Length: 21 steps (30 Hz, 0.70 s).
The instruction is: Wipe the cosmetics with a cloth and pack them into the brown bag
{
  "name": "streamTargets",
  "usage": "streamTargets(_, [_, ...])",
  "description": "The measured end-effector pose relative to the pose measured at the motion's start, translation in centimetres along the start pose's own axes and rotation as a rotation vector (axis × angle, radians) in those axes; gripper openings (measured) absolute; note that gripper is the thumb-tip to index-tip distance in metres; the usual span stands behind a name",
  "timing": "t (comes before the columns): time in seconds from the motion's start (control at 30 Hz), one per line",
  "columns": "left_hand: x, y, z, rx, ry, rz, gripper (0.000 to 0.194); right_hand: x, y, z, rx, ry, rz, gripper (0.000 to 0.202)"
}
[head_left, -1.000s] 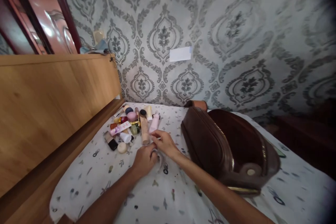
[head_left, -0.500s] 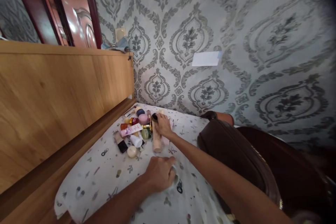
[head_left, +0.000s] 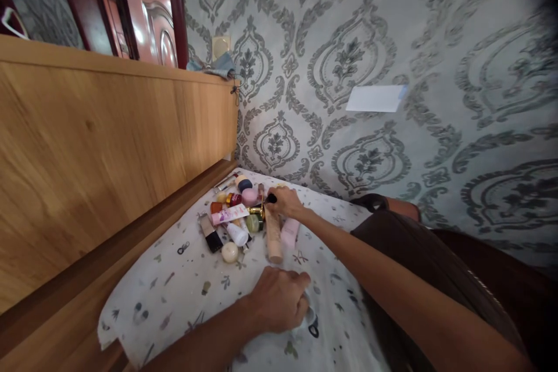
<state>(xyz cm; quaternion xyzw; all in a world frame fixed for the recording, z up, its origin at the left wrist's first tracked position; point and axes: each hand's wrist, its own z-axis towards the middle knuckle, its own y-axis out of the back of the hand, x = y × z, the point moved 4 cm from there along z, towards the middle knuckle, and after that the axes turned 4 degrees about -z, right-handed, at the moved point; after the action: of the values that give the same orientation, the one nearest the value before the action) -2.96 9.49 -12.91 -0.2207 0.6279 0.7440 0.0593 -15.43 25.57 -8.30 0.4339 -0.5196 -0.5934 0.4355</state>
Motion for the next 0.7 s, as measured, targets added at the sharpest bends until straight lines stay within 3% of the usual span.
streamTargets(0.17, [-0.1,0.2,-0.1,0.02,-0.005,0.005,0.019,-0.1,1.0,-0.6,0.133,0.101,0.05,0.033])
streamTargets(0.3, [-0.3,0.3,-0.3,0.024,-0.012,0.02,0.02,1.6,1.6,-1.6,0.175,0.21,0.1,0.032])
streamTargets(0.5, [0.0,0.0,-0.2,-0.007,-0.035,0.007,0.021,4.1,1.5,-4.0,0.147,0.235,0.073,0.038])
streamTargets(0.7, [0.0,-0.3,-0.2,-0.01,-0.058,-0.008,0.022,4.5,1.4,-5.7,0.113,0.202,0.115,0.036])
